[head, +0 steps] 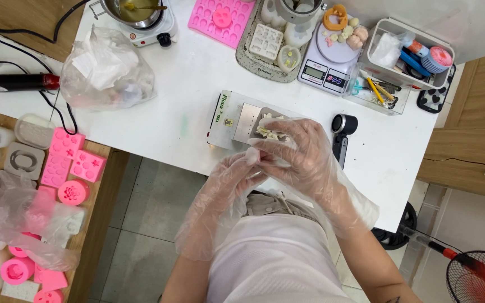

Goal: Creating decorative wax shapes using molds and melted wax.

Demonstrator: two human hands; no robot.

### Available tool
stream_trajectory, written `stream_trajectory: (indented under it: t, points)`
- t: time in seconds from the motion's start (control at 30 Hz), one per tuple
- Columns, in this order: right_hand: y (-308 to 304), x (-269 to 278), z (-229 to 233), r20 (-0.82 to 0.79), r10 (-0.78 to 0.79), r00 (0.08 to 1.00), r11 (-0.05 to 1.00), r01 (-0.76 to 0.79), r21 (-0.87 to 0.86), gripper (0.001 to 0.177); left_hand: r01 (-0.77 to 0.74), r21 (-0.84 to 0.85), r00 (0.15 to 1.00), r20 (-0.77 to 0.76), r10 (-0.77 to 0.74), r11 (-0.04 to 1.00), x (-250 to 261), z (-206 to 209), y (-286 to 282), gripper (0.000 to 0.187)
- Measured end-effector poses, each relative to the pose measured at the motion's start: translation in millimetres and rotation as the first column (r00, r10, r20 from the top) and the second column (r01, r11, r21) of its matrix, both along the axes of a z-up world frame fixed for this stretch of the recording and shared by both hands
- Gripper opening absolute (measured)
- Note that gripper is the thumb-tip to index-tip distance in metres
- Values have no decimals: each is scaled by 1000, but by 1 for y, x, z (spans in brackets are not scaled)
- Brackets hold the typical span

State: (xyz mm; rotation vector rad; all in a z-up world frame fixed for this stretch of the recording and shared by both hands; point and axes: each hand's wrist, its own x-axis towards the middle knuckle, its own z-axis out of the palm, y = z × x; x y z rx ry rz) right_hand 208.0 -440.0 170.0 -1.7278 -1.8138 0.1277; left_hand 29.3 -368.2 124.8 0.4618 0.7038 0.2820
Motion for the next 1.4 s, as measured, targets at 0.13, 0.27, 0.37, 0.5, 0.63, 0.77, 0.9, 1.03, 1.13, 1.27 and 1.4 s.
stream_trajectory:
  t: [0.13, 0.27, 0.37, 0.5, 0.63, 0.77, 0.9, 1.03, 1.13, 1.27, 1.4]
  points:
    - [-2, -2, 2, 44, 19, 999, 1000, -19, -10, 53, 20, 38, 996, -92, -17, 999, -3, -6, 0, 52]
    - [-2, -5, 5, 96, 23, 995, 1000, -22, -14, 53, 40, 80, 991, -128, -29, 996, 0, -8, 4, 43]
    - [-8, -7, 0, 94, 9, 996, 1000, -8, -12, 52, 96, 135, 981, -183, -71, 986, -1, -9, 7, 39]
    - [-19, -10, -18, 59, -39, 997, 999, 39, 2, 51, 289, 294, 918, -356, -176, 911, -1, -9, 14, 42]
    - [-37, -18, -29, 15, -93, 996, 996, 93, -8, 55, 333, 311, 888, -422, -185, 890, -3, -18, 5, 44]
    - [-55, -25, -41, -73, -210, 975, 977, 207, -56, 61, 315, 336, 864, -488, -122, 888, 1, -1, 5, 42]
    - [-69, -24, -44, -161, -343, 925, 938, 327, -118, 64, 144, 350, 906, -423, 20, 926, 8, 9, 5, 39]
    - [-76, -11, -52, -167, -406, 899, 912, 386, -136, 65, 359, 556, 817, -575, 35, 750, 19, 1, 4, 30]
    - [-81, -2, -54, -149, -451, 880, 890, 431, -148, 64, 378, 828, 889, -450, 88, 413, 30, -5, 4, 23]
    - [-80, 8, -58, -160, -463, 872, 884, 441, -155, 63, 451, 814, 887, -362, 288, -366, 46, -12, 9, 21]
    - [-85, 10, -58, -184, -432, 883, 900, 410, -149, 62, 496, 684, 868, -397, 298, -534, 52, -34, 19, 19]
